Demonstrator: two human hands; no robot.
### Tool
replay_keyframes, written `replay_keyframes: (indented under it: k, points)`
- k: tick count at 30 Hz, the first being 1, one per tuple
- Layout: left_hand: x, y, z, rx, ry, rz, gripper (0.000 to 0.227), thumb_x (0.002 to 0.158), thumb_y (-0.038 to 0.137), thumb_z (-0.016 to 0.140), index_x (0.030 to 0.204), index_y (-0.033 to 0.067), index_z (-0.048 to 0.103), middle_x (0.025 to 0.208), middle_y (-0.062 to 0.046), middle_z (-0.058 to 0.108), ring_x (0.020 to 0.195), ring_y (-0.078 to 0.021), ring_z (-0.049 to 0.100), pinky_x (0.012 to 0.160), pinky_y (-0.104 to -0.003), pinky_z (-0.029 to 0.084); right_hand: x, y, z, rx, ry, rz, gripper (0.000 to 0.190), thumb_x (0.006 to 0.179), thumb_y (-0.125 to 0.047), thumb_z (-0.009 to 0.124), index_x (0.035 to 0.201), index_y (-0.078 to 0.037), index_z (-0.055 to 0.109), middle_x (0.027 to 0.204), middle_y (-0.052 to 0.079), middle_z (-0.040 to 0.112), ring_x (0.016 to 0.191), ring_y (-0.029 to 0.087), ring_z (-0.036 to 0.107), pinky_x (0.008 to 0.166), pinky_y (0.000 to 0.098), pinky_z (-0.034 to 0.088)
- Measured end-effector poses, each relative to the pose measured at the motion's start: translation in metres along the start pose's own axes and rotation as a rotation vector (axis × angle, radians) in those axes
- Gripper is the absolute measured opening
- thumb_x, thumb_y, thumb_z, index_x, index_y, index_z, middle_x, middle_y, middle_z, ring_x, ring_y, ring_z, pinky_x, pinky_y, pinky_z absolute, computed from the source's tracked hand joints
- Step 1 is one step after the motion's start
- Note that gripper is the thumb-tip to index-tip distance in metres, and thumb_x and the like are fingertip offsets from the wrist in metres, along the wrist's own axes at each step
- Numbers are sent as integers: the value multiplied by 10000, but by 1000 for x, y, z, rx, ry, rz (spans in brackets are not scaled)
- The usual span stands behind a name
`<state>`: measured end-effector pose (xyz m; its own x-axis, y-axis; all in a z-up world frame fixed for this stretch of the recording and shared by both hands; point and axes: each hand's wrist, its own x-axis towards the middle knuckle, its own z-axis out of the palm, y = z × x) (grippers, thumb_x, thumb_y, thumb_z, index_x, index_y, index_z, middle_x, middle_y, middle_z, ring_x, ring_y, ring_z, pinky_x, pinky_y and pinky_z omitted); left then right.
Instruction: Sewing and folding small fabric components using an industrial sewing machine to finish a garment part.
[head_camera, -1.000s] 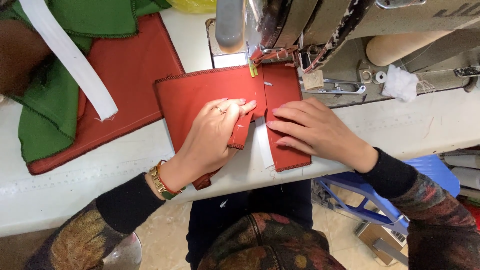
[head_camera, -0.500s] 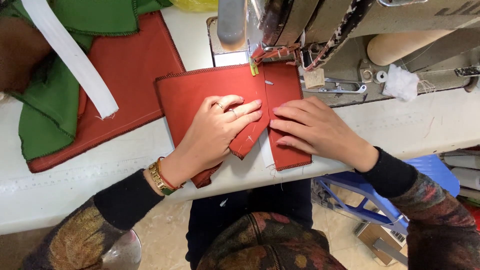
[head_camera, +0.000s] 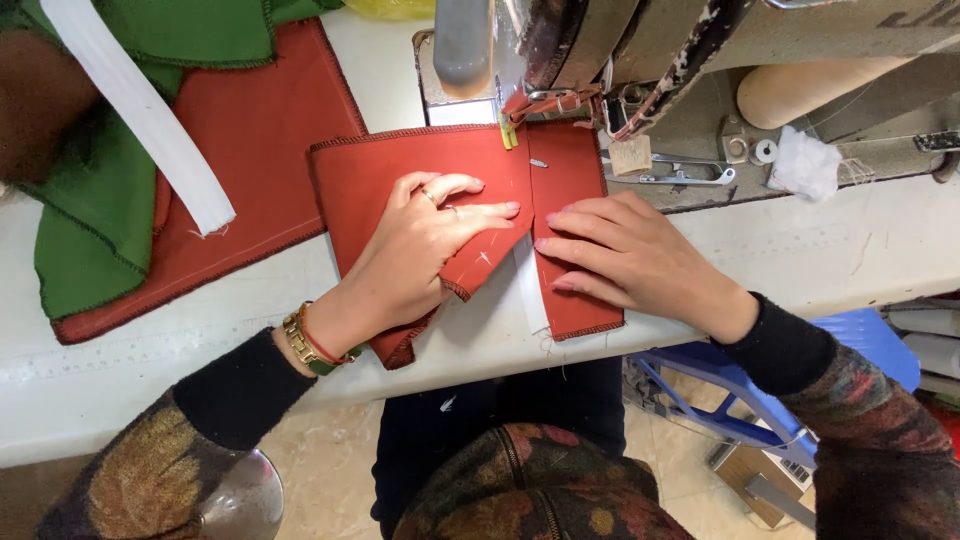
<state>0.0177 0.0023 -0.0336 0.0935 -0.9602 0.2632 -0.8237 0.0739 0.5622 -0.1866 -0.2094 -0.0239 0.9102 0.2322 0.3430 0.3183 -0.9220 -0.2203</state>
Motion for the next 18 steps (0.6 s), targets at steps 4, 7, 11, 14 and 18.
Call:
replay_keyframes:
  k: [4,7,11,14,18]
  points:
    - [-3,1,9,149,13,60,277,1070,311,502,1277,217,659,1373,59,668,1343,-203,491,1155,-472,253,1,-1,-1,1,-5,3,336,979,-365,677,1233,-147,707,1258,103,689,1191,299,625,906,421,484]
    - [-5,2,15,236,17,86,304,1070,364,505,1295,220,649,1393,50,650,1351,-205,480,1165,-485,252,1,-1,-2,-4,-13,6,337,978,-370,680,1228,-146,704,1256,102,686,1192,301,622,909,426,486]
    - [-8,6,17,320,-38,94,362,1057,391,520,1370,234,611,1449,27,599,1367,-230,461,1173,-517,247,0,-1,-1,-9,-28,2,341,969,-366,695,1234,-153,703,1255,94,681,1196,305,616,911,427,485]
    - [-9,10,15,333,-45,73,351,1073,317,486,1402,250,587,1460,41,582,1371,-212,445,1173,-505,240,-1,-1,1,-12,-23,5,351,962,-376,703,1237,-158,709,1263,96,685,1199,303,616,915,428,482]
    - [-6,14,5,144,-50,1,412,983,183,563,1394,195,599,1470,49,590,1381,-222,452,1175,-500,226,1,-1,1,4,0,3,351,969,-378,694,1249,-167,705,1276,93,682,1201,290,617,908,413,476]
